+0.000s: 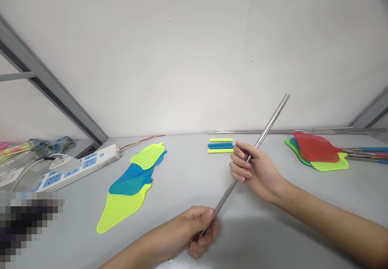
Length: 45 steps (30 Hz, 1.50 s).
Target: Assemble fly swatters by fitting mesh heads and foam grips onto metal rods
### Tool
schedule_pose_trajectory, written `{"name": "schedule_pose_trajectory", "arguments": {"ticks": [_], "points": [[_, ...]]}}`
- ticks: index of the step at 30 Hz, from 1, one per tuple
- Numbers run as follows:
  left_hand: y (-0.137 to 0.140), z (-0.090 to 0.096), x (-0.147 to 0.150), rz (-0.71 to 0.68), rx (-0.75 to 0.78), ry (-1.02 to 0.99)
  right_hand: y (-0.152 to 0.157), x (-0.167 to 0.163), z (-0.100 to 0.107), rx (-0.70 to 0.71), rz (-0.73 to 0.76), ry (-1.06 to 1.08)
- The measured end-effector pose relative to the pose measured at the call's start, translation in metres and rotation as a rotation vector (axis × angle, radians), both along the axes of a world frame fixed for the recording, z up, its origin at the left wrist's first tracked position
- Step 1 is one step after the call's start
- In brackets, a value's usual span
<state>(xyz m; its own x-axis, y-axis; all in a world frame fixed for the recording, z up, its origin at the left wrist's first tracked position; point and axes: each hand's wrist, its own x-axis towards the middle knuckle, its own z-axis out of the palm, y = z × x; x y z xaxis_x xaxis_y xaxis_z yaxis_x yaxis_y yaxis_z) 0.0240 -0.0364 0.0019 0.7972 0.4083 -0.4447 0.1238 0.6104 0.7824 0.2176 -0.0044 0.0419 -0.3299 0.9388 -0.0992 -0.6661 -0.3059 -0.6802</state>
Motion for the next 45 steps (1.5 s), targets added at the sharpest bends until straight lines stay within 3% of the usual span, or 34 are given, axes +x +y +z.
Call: {"name": "schedule_pose_trajectory", "arguments": {"ticks": [6, 21, 28, 33, 40, 45], "points": [[0.001, -0.001, -0.001, 0.013, -0.063, 0.012, 0.005, 0.009, 0.011, 0.018, -0.039, -0.005], [0.003, -0.007, -0.005, 0.027, -0.011, 0.034, 0.012, 0.015, 0.013, 0.026, -0.087, 0.000], [0.003, -0.006, -0.005, 0.030, 0.019, 0.037, 0.012, 0.012, 0.004, 0.051, -0.085, 0.043], [0.001, -0.012, -0.003, 0.046, 0.072, 0.090, 0.006, 0.004, -0.009, 0.141, -0.178, 0.082], [-0.004, -0.015, -0.001, 0.031, 0.246, 0.143, -0.007, 0.003, -0.002, 0.255, -0.121, 0.079], [-0.012, -0.010, 0.002, -0.051, 0.692, 0.264, -0.033, 0.001, 0.010, 0.392, -0.065, 0.095]]}}
